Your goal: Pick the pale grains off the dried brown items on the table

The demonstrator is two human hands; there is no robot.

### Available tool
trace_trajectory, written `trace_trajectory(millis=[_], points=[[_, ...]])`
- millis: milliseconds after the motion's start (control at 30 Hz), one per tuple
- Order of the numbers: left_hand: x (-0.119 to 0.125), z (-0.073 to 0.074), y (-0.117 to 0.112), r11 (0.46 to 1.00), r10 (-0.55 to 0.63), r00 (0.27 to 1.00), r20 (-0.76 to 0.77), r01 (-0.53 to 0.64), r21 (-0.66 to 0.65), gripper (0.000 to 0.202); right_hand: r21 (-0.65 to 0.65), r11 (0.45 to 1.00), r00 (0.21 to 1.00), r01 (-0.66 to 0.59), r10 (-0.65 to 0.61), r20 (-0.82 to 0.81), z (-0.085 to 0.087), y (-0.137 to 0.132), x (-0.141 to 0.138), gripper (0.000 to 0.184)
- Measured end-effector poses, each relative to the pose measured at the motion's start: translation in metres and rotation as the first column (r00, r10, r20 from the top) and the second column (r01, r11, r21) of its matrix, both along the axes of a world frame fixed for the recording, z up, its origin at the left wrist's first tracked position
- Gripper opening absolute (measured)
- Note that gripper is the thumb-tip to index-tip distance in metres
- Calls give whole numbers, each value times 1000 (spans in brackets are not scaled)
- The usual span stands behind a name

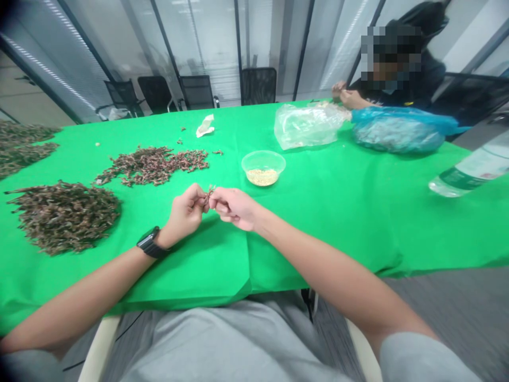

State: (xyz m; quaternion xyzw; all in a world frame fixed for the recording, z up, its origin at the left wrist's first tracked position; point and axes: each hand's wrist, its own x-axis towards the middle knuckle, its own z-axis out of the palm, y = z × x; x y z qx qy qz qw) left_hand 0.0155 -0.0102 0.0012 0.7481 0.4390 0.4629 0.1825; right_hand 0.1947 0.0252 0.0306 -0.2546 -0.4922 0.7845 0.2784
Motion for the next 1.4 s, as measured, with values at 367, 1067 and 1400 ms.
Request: trace_trajectory(millis=[367,1067,1400], points=[[4,-4,5,992,5,982,187,19,-126,15,961,264,850,84,-522,69,-9,0,6,27],[7,0,1,991,31,996,89,-19,-131,8,940,-184,741,-289,-664,98,-16,4,8,27],[6,-1,0,995,36,999,28,-33,-92,10,962,-136,762,-235,-641,96,-16,1,7,30]])
